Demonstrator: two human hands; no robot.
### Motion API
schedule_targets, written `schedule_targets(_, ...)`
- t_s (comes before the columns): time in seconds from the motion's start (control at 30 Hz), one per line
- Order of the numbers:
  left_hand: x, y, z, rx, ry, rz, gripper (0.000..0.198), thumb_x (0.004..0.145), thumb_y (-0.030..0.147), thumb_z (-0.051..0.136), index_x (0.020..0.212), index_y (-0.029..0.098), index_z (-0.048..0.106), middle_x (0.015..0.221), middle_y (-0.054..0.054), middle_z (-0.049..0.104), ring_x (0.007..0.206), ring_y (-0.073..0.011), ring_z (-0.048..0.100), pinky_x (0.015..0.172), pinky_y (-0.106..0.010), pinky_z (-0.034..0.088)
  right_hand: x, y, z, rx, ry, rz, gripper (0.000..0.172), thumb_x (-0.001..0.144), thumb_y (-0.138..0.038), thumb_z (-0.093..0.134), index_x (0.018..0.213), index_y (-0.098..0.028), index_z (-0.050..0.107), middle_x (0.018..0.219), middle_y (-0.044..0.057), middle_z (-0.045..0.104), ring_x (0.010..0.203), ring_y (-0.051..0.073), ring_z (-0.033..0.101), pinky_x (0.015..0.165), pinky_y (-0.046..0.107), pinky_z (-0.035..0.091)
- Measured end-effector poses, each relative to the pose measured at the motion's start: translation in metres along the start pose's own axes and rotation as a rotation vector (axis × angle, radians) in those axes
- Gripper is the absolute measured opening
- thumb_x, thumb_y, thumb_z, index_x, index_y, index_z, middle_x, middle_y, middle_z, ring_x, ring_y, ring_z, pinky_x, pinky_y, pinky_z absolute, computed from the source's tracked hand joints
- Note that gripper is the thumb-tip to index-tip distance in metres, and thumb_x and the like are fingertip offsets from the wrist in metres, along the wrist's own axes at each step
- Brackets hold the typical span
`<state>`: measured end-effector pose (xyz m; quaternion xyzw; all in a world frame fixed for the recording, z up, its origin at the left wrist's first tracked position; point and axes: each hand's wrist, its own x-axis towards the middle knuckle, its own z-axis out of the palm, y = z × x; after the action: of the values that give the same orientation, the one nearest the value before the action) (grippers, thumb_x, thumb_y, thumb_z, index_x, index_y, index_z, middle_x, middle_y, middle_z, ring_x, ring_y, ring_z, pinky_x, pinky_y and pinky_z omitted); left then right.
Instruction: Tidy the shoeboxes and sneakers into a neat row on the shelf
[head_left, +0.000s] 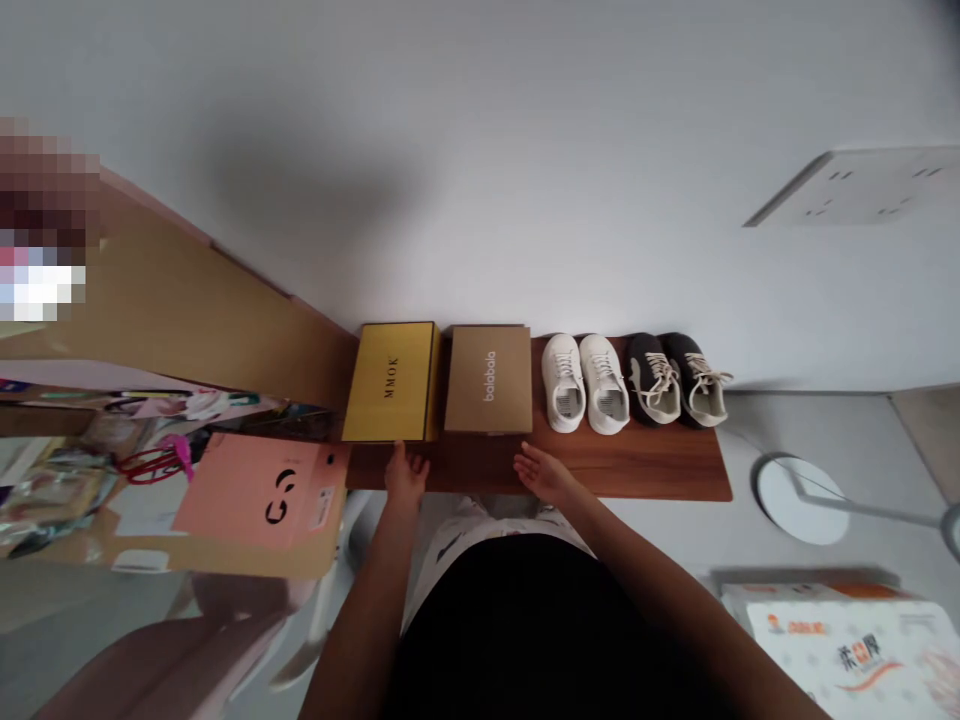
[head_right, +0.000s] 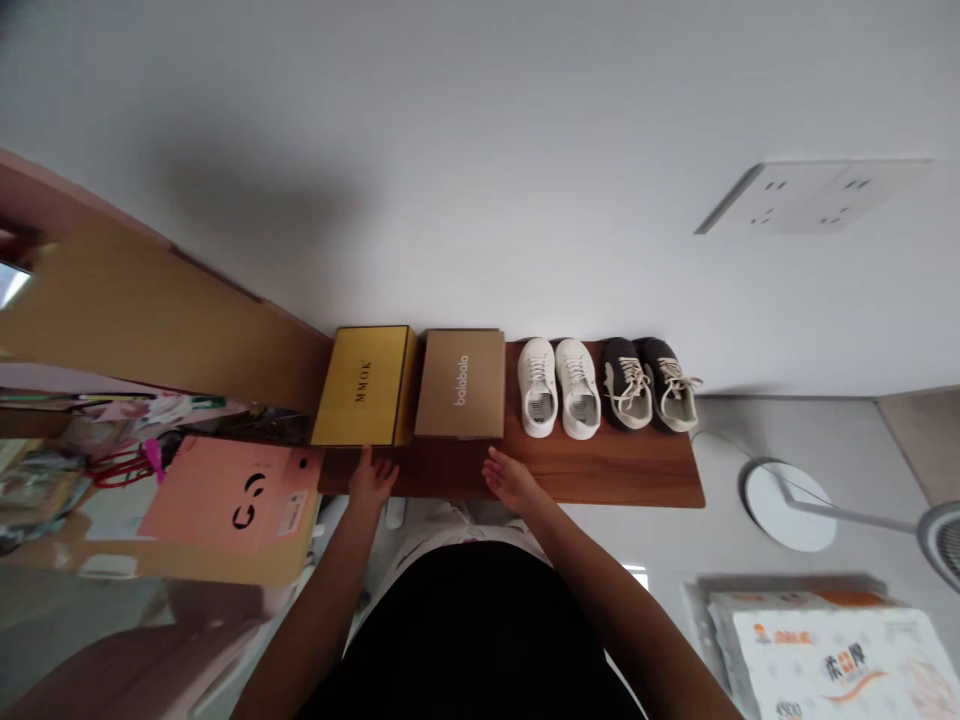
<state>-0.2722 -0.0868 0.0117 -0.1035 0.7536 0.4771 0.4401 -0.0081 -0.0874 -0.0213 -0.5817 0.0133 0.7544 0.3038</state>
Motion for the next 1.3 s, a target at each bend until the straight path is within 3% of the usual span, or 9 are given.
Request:
schedule_targets(0.17,0.051,0.056,-0.012,-0.092,-0.081,-0.004,0.020,0.091,0.042,0.061,0.103,0.026,0.060,0.094,-0.001,0.062,0.076,-0.0122,0.061,0.074,-0.030,0.054,0.030,-0.001,0.070,0.172,0.027,-0.267,0.026,0.076,-0.041,0.076,0.091,-0.023,0.065,0.082,-0.001,0.071,0.074,0.016,0.066,0.060,0.024,0.054)
schedule_targets(0.3,0.049,0.063,-0.022,-0.127,-0.122,0.071,0.016,0.090,0.035,0.059,0.101,0.024,0.056,0.089,0.000,0.060,0.074,-0.0111,0.059,0.070,-0.025,0.052,0.024,0.002,0.083,0.267,0.137,-0.504,0.039,0.068,-0.048,0.081,0.093,-0.021,0.065,0.084,0.001,0.073,0.078,0.017,0.068,0.062,0.025,0.055)
schedule_targets(0.43,0.028,0.069,-0.053,0.091,-0.135,0.545,0.030,0.085,0.042,0.067,0.107,0.025,0.053,0.099,-0.002,0.063,0.092,-0.0179,0.064,0.083,-0.033,0.054,-0.006,0.012,0.074,0.126,0.392,-0.894,0.056,0.069,-0.056,0.080,0.106,-0.020,0.059,0.096,0.003,0.070,0.085,0.017,0.066,0.074,0.029,0.056)
schedule_targets(0.53,0.016,0.068,-0.073,0.546,-0.129,0.916,0.036,0.078,0.043,0.076,0.103,0.024,0.060,0.108,-0.008,0.064,0.112,-0.0289,0.060,0.100,-0.044,0.050,-0.022,0.022,0.069,-0.198,0.590,-1.195,0.079,0.060,-0.050,0.089,0.121,-0.020,0.049,0.111,0.007,0.063,0.097,0.020,0.062,0.085,0.034,0.054)
schedule_targets(0.6,0.016,0.062,-0.077,0.865,-0.207,1.021,0.025,0.082,0.039,0.073,0.101,0.024,0.067,0.112,-0.011,0.064,0.120,-0.0328,0.055,0.108,-0.046,0.044,-0.023,0.030,0.071,-0.479,0.588,-1.307,0.079,0.062,-0.047,0.089,0.124,-0.020,0.048,0.115,0.011,0.060,0.106,0.025,0.059,0.093,0.041,0.052)
schedule_targets(0.67,0.023,0.055,-0.075,1.095,-0.310,1.050,0.018,0.091,0.032,0.061,0.105,0.026,0.071,0.113,-0.012,0.065,0.122,-0.0318,0.055,0.112,-0.044,0.041,-0.016,0.038,0.076,-0.778,0.484,-1.331,0.055,0.077,-0.041,0.079,0.121,-0.019,0.053,0.113,0.013,0.059,0.110,0.029,0.056,0.098,0.046,0.050)
schedule_targets(0.77,0.043,0.046,-0.068,1.298,-0.414,1.070,0.035,0.095,0.019,0.045,0.114,0.028,0.073,0.114,-0.011,0.067,0.121,-0.0282,0.057,0.115,-0.041,0.038,0.004,0.049,0.082,-1.150,0.331,-1.294,0.026,0.093,-0.023,0.054,0.118,-0.021,0.061,0.108,0.013,0.062,0.106,0.029,0.056,0.098,0.046,0.049)
schedule_targets(1.0,0.070,0.039,-0.061,1.532,-0.561,1.088,0.046,0.089,0.005,0.045,0.120,0.026,0.072,0.130,-0.011,0.066,0.124,-0.0259,0.058,0.114,-0.039,0.040,0.030,0.066,0.080,-1.614,0.271,-1.167,0.043,0.087,-0.001,0.043,0.115,-0.022,0.069,0.102,0.010,0.068,0.095,0.025,0.058,0.091,0.036,0.047)
schedule_targets(1.3,0.050,0.028,-0.050,1.694,-0.411,1.075,0.048,0.091,0.004,0.040,0.129,0.018,0.066,0.127,-0.020,0.065,0.122,-0.0318,0.058,0.104,-0.045,0.047,0.024,0.034,0.099,-1.673,0.280,-1.001,0.034,0.094,-0.007,0.049,0.115,-0.021,0.071,0.115,0.013,0.070,0.106,0.025,0.062,0.093,0.033,0.048)
